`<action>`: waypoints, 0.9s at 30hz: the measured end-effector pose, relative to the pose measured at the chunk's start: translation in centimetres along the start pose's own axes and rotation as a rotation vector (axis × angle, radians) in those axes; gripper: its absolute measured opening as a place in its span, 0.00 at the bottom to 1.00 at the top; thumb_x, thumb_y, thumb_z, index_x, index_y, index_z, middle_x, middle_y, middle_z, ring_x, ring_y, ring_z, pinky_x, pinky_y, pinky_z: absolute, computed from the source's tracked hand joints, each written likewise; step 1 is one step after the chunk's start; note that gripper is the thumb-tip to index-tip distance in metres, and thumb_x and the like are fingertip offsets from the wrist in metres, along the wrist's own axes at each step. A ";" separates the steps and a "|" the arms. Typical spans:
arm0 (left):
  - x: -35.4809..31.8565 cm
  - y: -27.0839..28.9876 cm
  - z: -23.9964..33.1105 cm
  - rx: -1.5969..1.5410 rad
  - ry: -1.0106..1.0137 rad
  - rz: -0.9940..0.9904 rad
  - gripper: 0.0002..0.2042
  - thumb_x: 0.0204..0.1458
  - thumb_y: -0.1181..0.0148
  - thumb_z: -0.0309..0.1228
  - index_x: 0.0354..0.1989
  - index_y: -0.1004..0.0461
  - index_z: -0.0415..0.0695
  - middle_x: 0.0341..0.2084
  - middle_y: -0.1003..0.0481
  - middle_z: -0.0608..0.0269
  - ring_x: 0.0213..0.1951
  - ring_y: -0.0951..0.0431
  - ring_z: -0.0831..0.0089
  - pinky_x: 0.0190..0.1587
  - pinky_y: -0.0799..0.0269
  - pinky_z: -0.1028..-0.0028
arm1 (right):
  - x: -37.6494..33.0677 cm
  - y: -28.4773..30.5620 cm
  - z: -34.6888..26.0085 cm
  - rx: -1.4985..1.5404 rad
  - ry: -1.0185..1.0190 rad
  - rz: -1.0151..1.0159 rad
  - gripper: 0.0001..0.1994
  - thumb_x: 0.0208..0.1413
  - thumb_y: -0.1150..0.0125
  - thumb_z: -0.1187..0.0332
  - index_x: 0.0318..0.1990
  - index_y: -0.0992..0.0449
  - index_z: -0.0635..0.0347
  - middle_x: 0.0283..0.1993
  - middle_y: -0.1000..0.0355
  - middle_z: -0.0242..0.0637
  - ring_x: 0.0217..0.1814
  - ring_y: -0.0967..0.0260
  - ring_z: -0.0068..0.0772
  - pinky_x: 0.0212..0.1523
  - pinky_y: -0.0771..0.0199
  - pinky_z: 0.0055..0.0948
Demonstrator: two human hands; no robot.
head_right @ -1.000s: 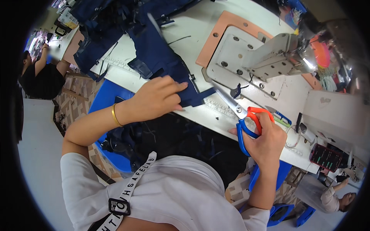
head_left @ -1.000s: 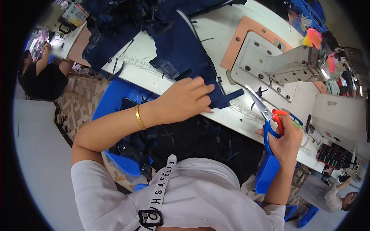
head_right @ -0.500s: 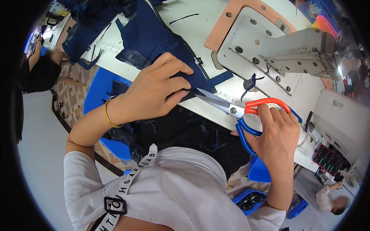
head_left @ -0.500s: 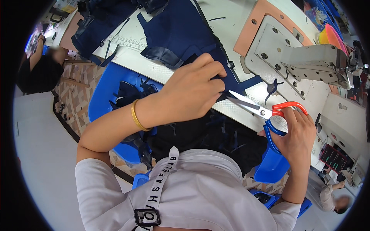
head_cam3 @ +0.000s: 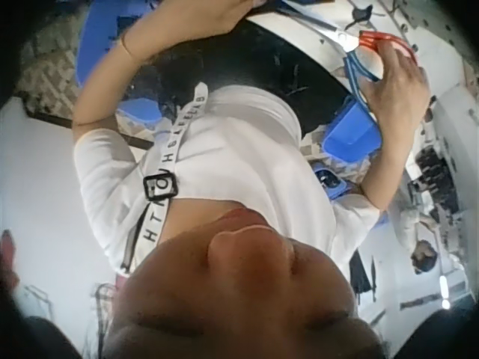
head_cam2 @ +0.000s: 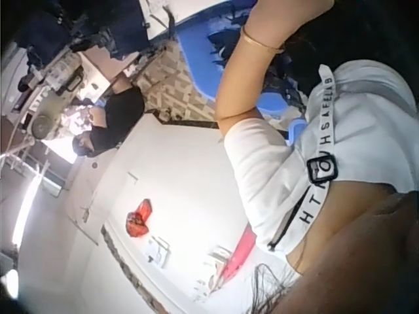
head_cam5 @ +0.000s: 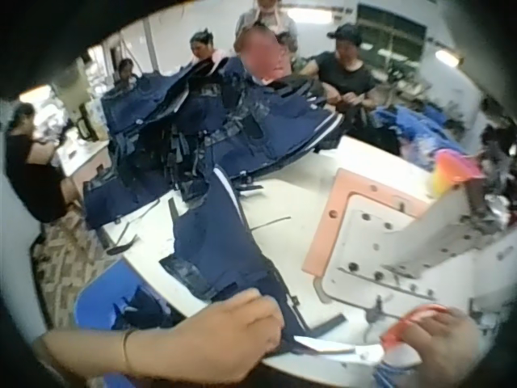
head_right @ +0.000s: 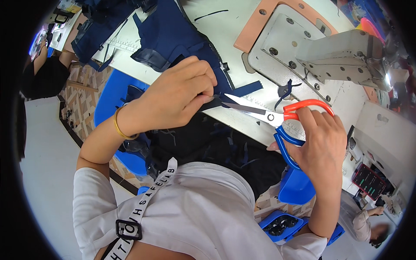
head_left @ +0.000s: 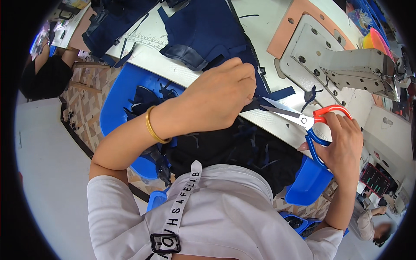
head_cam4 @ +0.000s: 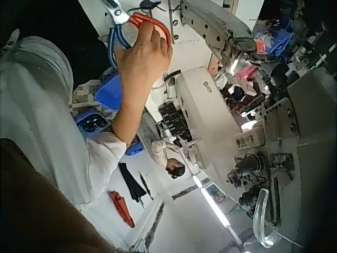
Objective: Trimming excess material and thread from shoe upper components using a pair of scissors.
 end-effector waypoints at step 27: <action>-1.3 0.3 -2.5 -0.517 0.039 -0.068 0.07 0.49 0.40 0.25 0.23 0.32 0.41 0.33 0.28 0.61 0.36 0.31 0.68 0.39 0.34 0.71 | 6.1 -2.4 -5.0 0.084 0.483 0.034 0.27 0.24 0.28 0.46 0.26 0.31 0.56 0.20 0.34 0.34 0.25 0.32 0.39 0.30 0.34 0.34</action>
Point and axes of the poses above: each hand's wrist, its own x-axis towards the middle knuckle, its own y-axis out of the back of the hand, z = x × y, the point moved 7 cm from there along x, towards the middle knuckle
